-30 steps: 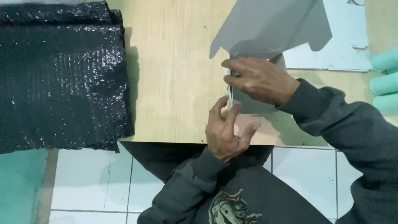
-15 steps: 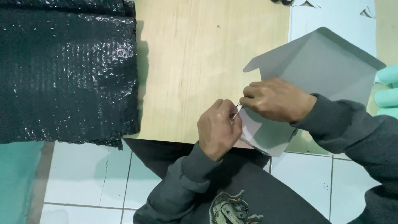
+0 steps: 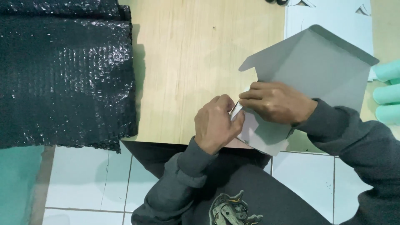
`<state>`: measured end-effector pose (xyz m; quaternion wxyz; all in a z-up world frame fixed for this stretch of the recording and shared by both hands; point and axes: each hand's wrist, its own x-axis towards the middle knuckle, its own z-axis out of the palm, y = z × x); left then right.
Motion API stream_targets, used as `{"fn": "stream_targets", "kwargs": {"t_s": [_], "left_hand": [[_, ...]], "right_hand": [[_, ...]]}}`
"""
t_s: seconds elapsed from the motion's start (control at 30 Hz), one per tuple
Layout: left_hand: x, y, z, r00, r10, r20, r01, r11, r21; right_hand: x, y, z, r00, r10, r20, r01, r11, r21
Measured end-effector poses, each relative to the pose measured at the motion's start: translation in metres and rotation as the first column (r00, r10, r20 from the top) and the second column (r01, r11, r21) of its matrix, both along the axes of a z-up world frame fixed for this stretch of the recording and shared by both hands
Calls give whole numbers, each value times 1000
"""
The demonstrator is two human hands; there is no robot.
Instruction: The person folds a white paperboard template into a small box, tucking flaps to secure the sides. Then they open a light blue plastic container and place several wooden sticks inside it.
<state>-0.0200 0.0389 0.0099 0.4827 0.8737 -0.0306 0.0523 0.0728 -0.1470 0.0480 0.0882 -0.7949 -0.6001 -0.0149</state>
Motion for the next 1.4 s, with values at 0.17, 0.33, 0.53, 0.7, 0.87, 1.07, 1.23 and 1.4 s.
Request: {"fn": "stream_targets", "kwargs": {"t_s": [0.17, 0.33, 0.53, 0.7, 0.87, 1.07, 1.23, 1.4], "left_hand": [[3, -9, -4, 998, 54, -39, -47, 986, 158], [7, -8, -3, 971, 124, -204, -78, 972, 220], [-3, -23, -12, 984, -8, -179, 32, 991, 130], [-1, -10, 3, 976, 38, -212, -25, 998, 64], [4, -2, 15, 968, 27, -249, -11, 998, 65], [1, 7, 28, 965, 32, -260, -65, 991, -119], [16, 26, 29, 972, -82, -222, 27, 970, -242], [115, 89, -53, 979, 109, -174, -59, 962, 266]], "right_hand": [[-37, -53, 35, 970, -223, -92, 241, 903, 357], [-100, -89, -14, 644, -683, -343, 664, 278, 694], [-107, -83, -66, 437, -370, -820, 898, 223, 378], [-76, -73, -59, 252, -172, -952, 907, 384, 171], [-60, -56, -48, 194, -175, -965, 912, 394, 112], [-63, -39, -56, 145, -94, -985, 924, 369, 101], [-38, 0, -50, 167, -71, -983, 944, 298, 139], [46, 60, -77, 291, 148, -945, 899, 294, 323]]}}
